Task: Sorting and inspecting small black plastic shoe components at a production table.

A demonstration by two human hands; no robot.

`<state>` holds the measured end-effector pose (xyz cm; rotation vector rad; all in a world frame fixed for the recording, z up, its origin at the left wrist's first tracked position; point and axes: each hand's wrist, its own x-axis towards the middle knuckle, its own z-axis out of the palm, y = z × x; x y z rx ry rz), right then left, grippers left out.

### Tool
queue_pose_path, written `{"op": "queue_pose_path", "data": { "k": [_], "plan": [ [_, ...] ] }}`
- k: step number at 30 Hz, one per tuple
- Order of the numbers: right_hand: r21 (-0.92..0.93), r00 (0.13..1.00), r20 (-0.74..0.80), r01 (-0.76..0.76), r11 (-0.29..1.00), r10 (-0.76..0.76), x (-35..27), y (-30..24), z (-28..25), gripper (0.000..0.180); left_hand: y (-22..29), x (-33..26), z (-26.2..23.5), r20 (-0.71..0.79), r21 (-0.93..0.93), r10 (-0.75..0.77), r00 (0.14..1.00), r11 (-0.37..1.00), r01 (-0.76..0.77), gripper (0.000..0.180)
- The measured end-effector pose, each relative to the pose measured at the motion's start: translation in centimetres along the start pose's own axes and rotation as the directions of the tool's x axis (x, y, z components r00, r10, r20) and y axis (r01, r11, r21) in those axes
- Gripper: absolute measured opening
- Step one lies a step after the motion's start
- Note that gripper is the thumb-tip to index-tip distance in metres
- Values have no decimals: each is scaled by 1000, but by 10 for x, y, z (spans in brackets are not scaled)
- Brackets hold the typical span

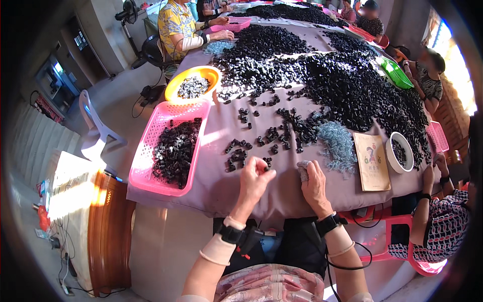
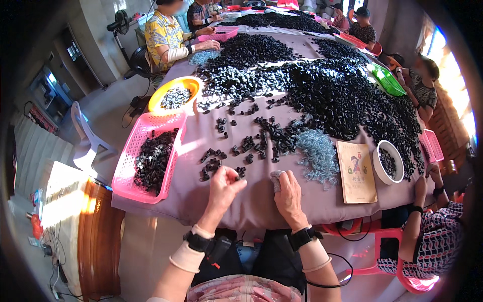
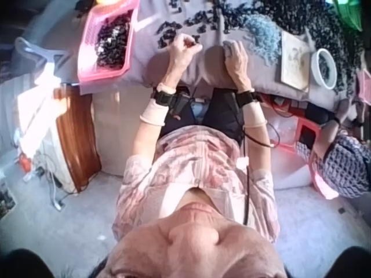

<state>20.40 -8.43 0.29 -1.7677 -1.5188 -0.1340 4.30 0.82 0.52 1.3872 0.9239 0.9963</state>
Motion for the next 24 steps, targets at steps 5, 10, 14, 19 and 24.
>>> {"op": "queue_pose_path", "data": {
  "k": [5, 10, 14, 19, 24],
  "plan": [
    [383, 996, 13, -91, 919, 93, -8, -39, 3, 21, 4, -32, -6, 218, -311, -272, 937, 891, 331, 18],
    [515, 984, 69, -177, 839, 165, -8, -66, 10, 23, 5, -36, -3, 158, -367, -268, 950, 878, 308, 21],
    [587, 971, 111, -236, 774, 212, -11, -65, 18, 23, 2, -40, -7, 161, -369, -243, 957, 884, 286, 27],
    [642, 955, 152, -291, 710, 254, -16, -62, 20, 22, 1, -39, -5, 151, -385, -290, 945, 864, 326, 32],
    [676, 945, 214, -327, 660, 248, -19, -63, 17, 22, 12, -41, -6, 59, -509, -253, 966, 824, 247, 20]
  ]
}}
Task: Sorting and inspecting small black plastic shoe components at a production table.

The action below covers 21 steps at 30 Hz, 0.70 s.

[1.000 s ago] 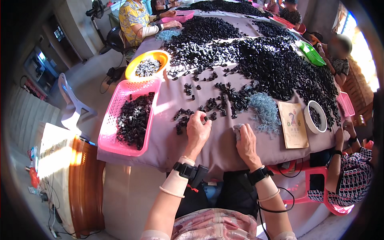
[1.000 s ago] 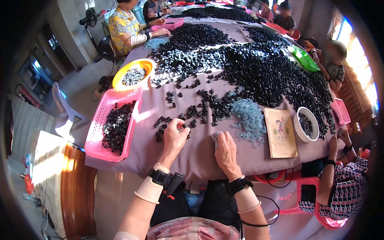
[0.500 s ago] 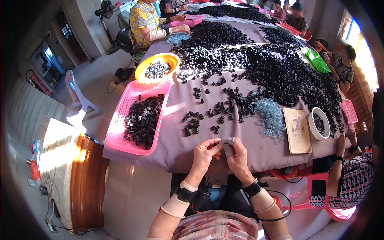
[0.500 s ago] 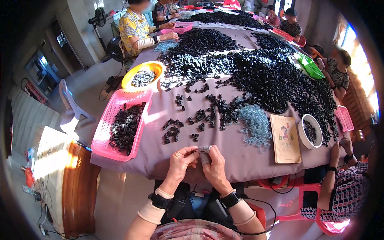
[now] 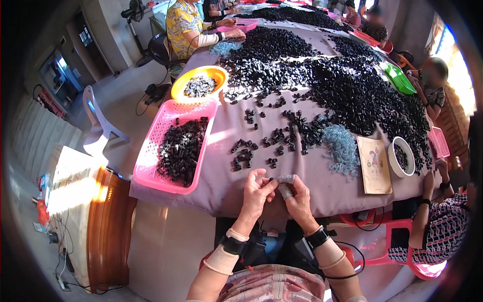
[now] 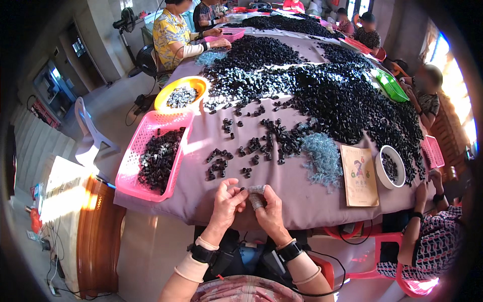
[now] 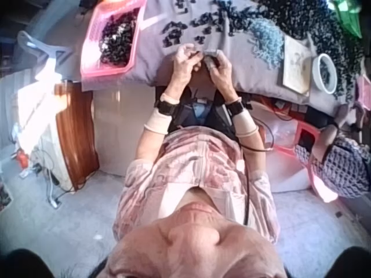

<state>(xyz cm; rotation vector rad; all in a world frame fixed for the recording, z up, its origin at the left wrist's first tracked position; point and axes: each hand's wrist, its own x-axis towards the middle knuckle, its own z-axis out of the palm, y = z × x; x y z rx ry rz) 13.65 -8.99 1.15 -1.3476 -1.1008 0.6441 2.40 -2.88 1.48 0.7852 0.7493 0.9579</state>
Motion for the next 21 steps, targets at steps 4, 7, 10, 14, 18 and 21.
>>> {"op": "queue_pose_path", "data": {
  "k": [4, 7, 10, 14, 18, 21],
  "plan": [
    [-16, 1000, -17, 1, 1000, -1, 0, 0, 0, 21, -9, 5, -8, 55, 54, -34, 998, 998, 31, 15],
    [-75, 998, -19, 53, 996, -55, -1, 1, 1, 21, -11, 4, -8, 51, 50, -18, 999, 999, 16, 16],
    [-108, 998, -24, 58, 992, -61, 0, -3, 1, 21, -10, 5, -7, 65, 27, 14, 998, 1000, -16, 14],
    [-81, 998, -56, 24, 996, -29, -1, -1, 2, 21, -5, 7, -6, 55, -67, -73, 996, 995, 77, 9],
    [-151, 991, -75, 102, 983, -114, -2, 0, 3, 22, -7, 8, -10, 64, -93, -105, 992, 989, 111, 7],
    [-308, 976, -44, 188, 933, -212, -1, -13, 2, 24, -8, 8, -11, 58, -50, -92, 994, 994, 95, 8]
  ]
}}
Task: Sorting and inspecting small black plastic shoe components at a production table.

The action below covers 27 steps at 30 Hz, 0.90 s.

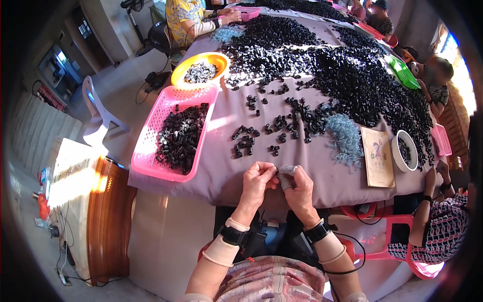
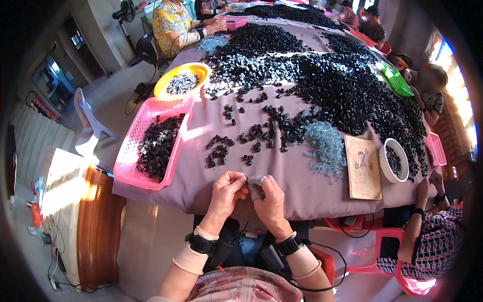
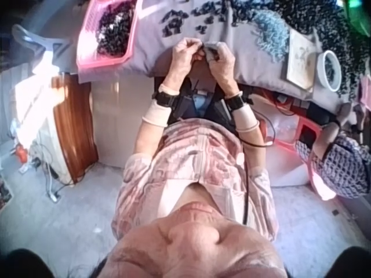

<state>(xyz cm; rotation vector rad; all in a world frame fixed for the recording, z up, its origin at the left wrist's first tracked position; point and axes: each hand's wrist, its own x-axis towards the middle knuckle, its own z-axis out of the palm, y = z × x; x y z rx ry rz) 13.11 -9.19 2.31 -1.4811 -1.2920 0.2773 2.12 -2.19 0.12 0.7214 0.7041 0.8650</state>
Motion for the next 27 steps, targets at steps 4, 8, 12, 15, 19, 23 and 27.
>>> {"op": "queue_pose_path", "data": {
  "k": [4, 8, 12, 15, 19, 23, 27],
  "plan": [
    [-155, 994, 56, 101, 983, -93, 4, 0, 0, 27, 3, -1, -2, 18, 50, -23, 1000, 998, 22, 9],
    [-108, 995, 65, 79, 991, -73, 7, -1, -1, 26, 5, 0, -3, 35, 32, -51, 998, 998, 50, 10],
    [186, 959, 102, -281, 942, 265, 7, 3, 2, 27, 7, 1, -6, 69, -27, -99, 993, 995, 101, 10],
    [259, 946, 100, -325, 910, 309, 7, 2, 4, 28, 7, 1, -7, 90, -77, -119, 989, 989, 126, 10],
    [-16, 995, 72, -66, 998, 67, 12, -10, 5, 30, 3, 2, -9, 67, -153, -108, 992, 981, 117, 9],
    [-42, 996, 90, -17, 999, 21, 14, -11, 5, 31, 3, 2, -8, 48, -192, -106, 993, 975, 114, 9],
    [108, 976, 141, -184, 977, 168, 17, -5, 4, 29, 5, 4, -13, 111, -145, -124, 986, 980, 139, 6]
  ]
}}
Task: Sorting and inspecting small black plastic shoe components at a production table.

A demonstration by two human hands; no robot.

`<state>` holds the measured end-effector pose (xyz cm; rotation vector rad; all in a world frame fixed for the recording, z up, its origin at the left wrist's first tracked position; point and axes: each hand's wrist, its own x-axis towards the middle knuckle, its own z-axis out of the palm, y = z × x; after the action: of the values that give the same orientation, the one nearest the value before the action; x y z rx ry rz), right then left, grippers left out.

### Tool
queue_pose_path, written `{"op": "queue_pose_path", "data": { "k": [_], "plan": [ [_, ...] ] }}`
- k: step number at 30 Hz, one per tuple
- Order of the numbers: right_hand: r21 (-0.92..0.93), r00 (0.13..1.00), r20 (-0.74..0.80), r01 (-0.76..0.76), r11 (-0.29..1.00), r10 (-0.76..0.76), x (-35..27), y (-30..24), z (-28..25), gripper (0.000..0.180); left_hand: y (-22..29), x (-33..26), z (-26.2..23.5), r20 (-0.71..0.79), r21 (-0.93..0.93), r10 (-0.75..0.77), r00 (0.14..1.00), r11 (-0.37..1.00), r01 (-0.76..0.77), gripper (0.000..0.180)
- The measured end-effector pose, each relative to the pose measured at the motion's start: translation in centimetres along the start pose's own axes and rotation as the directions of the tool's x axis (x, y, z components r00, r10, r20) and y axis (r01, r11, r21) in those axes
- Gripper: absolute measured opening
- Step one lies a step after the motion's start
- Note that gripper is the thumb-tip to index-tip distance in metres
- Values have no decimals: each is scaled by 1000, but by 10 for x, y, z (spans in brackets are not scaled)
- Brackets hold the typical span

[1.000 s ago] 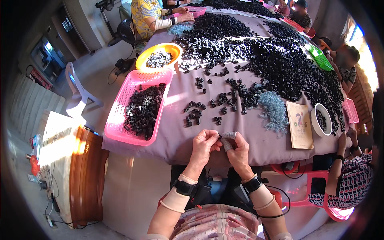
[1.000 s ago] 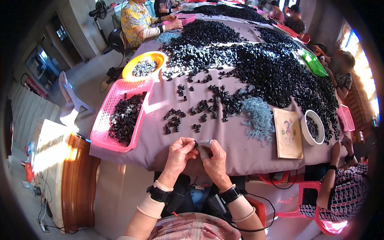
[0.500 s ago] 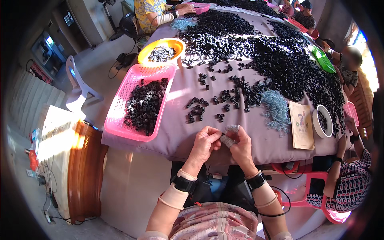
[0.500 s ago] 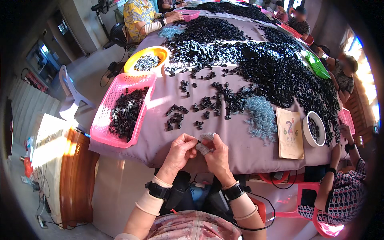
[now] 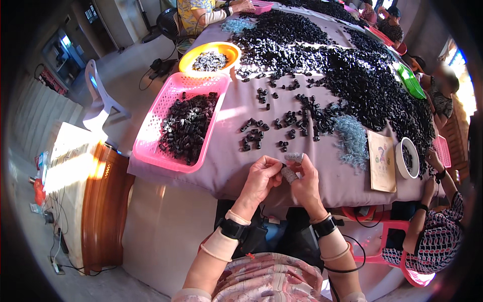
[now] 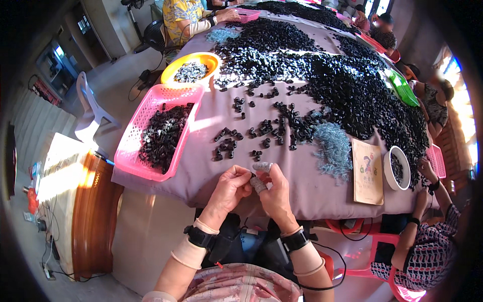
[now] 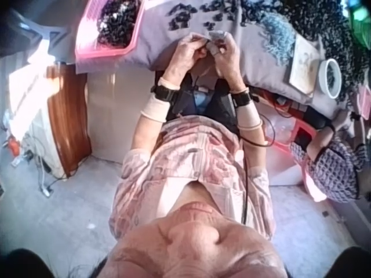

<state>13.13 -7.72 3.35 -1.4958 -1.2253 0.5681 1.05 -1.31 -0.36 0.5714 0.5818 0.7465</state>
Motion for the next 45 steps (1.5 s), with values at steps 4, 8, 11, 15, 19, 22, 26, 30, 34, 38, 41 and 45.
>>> {"op": "queue_pose_path", "data": {
  "k": [4, 8, 11, 15, 19, 22, 26, 30, 34, 38, 41, 45],
  "plan": [
    [425, 948, 163, -317, 848, 273, 7, 16, -2, 28, 0, 0, -2, 51, -29, 6, 999, 1000, -5, 6],
    [250, 960, 181, -256, 934, 214, 12, 15, -1, 27, -1, -3, 1, -33, -98, 11, 999, 995, -14, 8],
    [34, 994, 33, -104, 994, 102, 26, 26, -3, 22, 1, -4, 6, -17, -133, 33, 999, 990, -35, 12],
    [-435, 973, -13, 201, 878, -229, 46, 31, 2, 19, -2, -2, 2, 8, -139, 18, 1000, 990, -17, 16],
    [-557, 966, 144, 257, 789, -213, 53, 31, 4, 18, -3, -1, 2, 25, -147, 26, 999, 989, -22, 14],
    [-567, 953, 231, 297, 768, -198, 55, 25, 5, 17, -3, 0, 3, -17, -139, 22, 1000, 990, -24, 14],
    [-517, 940, 276, 321, 794, -201, 51, 20, 2, 16, -4, 0, -1, -32, -129, 9, 999, 992, -13, 13],
    [-451, 947, 240, 302, 840, -212, 35, 17, -8, 19, -6, 2, -2, 13, -124, 36, 999, 992, -34, 13],
    [-442, 961, 171, 272, 855, -217, 21, 16, -12, 16, -7, 1, -5, 24, -102, 52, 998, 994, -49, 13],
    [44, 983, 73, -174, 984, 170, 12, 22, -16, 11, -5, 0, 0, 34, -81, 57, 998, 995, -54, 13],
    [428, 943, 147, -334, 840, 300, 4, 23, -13, 15, -4, -2, 0, 19, -60, 50, 999, 997, -49, 13],
    [507, 950, 145, -311, 804, 275, -4, 23, -9, 21, -4, -1, 2, 42, -71, 59, 997, 996, -56, 13]
  ]
}}
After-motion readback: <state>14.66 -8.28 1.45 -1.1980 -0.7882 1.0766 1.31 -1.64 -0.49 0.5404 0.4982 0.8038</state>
